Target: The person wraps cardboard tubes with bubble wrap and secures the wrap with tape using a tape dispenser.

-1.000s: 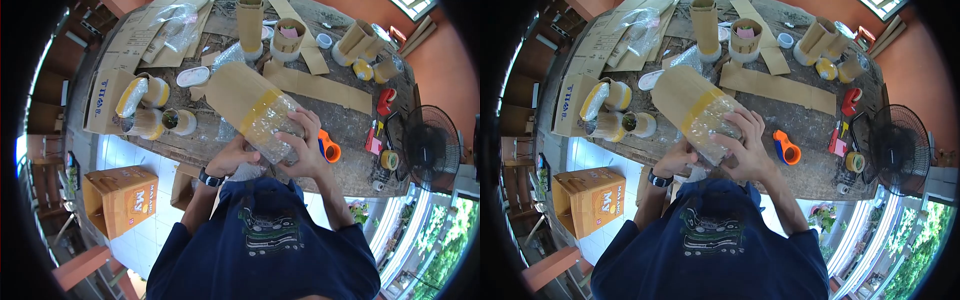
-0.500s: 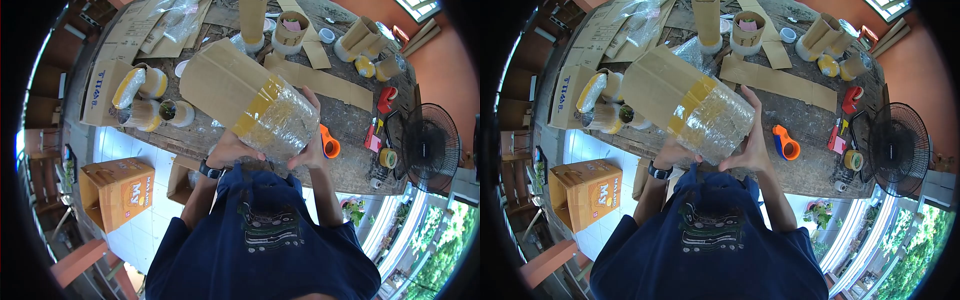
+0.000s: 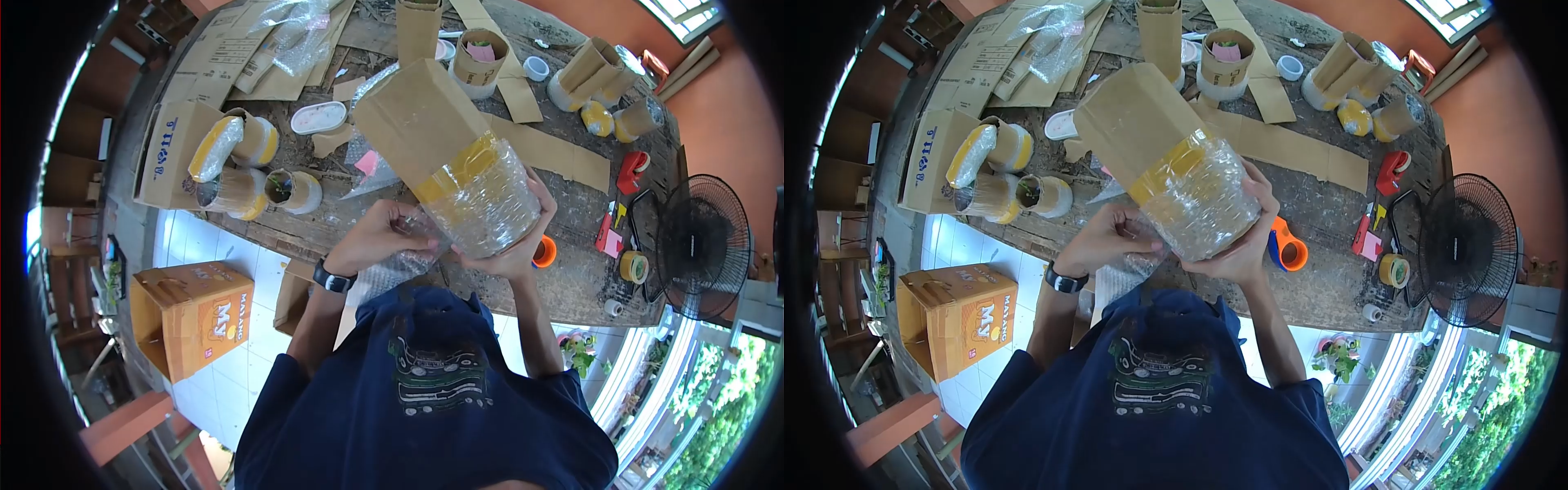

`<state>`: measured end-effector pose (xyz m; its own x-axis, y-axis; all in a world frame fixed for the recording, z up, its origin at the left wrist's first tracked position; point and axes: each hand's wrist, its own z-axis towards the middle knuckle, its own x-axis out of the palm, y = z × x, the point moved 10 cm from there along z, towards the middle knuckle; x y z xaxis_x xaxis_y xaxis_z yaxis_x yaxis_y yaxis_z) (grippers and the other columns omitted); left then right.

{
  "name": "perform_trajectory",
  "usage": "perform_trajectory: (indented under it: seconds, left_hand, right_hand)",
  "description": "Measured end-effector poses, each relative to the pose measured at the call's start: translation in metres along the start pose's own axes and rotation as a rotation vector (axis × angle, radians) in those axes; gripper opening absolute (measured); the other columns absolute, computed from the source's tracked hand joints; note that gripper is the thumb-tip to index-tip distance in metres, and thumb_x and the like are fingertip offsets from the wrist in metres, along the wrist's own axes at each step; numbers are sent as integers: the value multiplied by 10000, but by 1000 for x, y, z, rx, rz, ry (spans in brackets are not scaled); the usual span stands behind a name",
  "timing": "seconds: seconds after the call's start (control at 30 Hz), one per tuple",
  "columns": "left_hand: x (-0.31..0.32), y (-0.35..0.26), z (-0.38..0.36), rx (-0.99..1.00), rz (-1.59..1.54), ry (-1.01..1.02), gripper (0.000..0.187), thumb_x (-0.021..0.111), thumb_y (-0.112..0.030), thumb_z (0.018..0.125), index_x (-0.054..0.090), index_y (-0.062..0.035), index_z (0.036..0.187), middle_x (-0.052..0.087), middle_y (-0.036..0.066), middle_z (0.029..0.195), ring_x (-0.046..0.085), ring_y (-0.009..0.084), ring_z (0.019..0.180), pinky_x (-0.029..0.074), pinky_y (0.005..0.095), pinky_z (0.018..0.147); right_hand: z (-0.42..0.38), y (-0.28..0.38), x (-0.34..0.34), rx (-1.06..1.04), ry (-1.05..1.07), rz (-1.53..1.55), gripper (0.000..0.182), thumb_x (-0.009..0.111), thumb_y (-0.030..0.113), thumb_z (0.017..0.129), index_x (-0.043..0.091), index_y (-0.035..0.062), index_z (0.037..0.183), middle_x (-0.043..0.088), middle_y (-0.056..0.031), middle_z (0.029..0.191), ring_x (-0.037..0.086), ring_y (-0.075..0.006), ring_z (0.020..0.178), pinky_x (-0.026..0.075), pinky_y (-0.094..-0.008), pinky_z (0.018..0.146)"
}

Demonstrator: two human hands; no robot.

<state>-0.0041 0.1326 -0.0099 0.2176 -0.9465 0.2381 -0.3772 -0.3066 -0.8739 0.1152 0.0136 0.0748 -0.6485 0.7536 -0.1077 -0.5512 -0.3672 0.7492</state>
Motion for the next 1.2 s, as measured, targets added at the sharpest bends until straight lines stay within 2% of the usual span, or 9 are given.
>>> perform_trajectory:
  seconds: [0.3,0.37,0.5,0.6,0.7,0.83,0.97,1.13,1.2]
  left_hand:
    - [-11,13,1,159,-25,39,534,804,-180,759,563,77,1159,666,88,943,648,124,813,530,242,648]
    - [-12,19,-2,100,-340,50,728,856,-259,701,491,80,1232,653,117,1022,668,157,815,540,234,636]
    - [-3,17,-5,20,-119,-118,767,865,-209,683,458,62,1274,622,80,1056,614,126,852,511,266,677]
    - [-5,30,-1,111,-185,-116,799,874,-192,667,439,42,1295,593,87,1147,597,163,969,507,303,790]
    - [3,34,-8,384,-269,-114,842,895,-148,626,432,13,1311,570,88,1211,550,191,1104,471,340,912]
    - [14,10,-11,475,56,-99,899,916,-96,568,430,3,1317,560,90,1255,519,189,1169,442,352,966]
    - [25,-31,-9,563,158,-140,821,925,-89,542,506,26,1239,612,90,1185,561,163,1097,461,332,931]
    - [23,-36,-2,545,283,-198,561,894,-130,609,617,50,1062,684,93,1006,639,150,896,509,305,802]
    - [23,-23,5,417,325,-156,441,860,-148,667,648,55,997,700,88,908,656,133,796,522,283,723]
  right_hand:
    - [-30,-7,19,-172,180,-266,918,907,139,446,462,203,1247,333,-275,1401,372,-487,1271,404,-564,973]
    - [-31,-5,24,-189,240,-372,897,899,125,445,485,205,1237,339,-256,1408,373,-488,1270,399,-559,981]
    - [-30,12,41,-268,433,-501,871,922,181,469,519,179,1241,336,-237,1421,372,-463,1284,361,-561,1019]
    - [-14,23,20,-128,411,54,958,929,317,535,442,123,1336,329,-232,1432,381,-413,1301,323,-555,1051]
    - [-20,-3,-18,37,-66,281,1188,811,625,598,221,59,1460,355,-202,1433,420,-338,1284,373,-465,1031]
    - [-40,-35,16,652,3,640,1235,653,785,627,169,35,1480,416,-184,1402,493,-293,1230,418,-421,1013]
    - [-103,-78,4,871,-162,904,1028,679,638,692,309,20,1426,475,-172,1356,531,-294,1192,436,-434,1003]
    - [-98,-81,-10,793,-159,914,820,668,415,706,398,24,1374,535,-165,1302,575,-314,1136,448,-442,988]
    - [-94,-78,-20,723,-255,781,900,721,337,652,331,19,1398,491,-138,1312,534,-283,1171,440,-420,982]
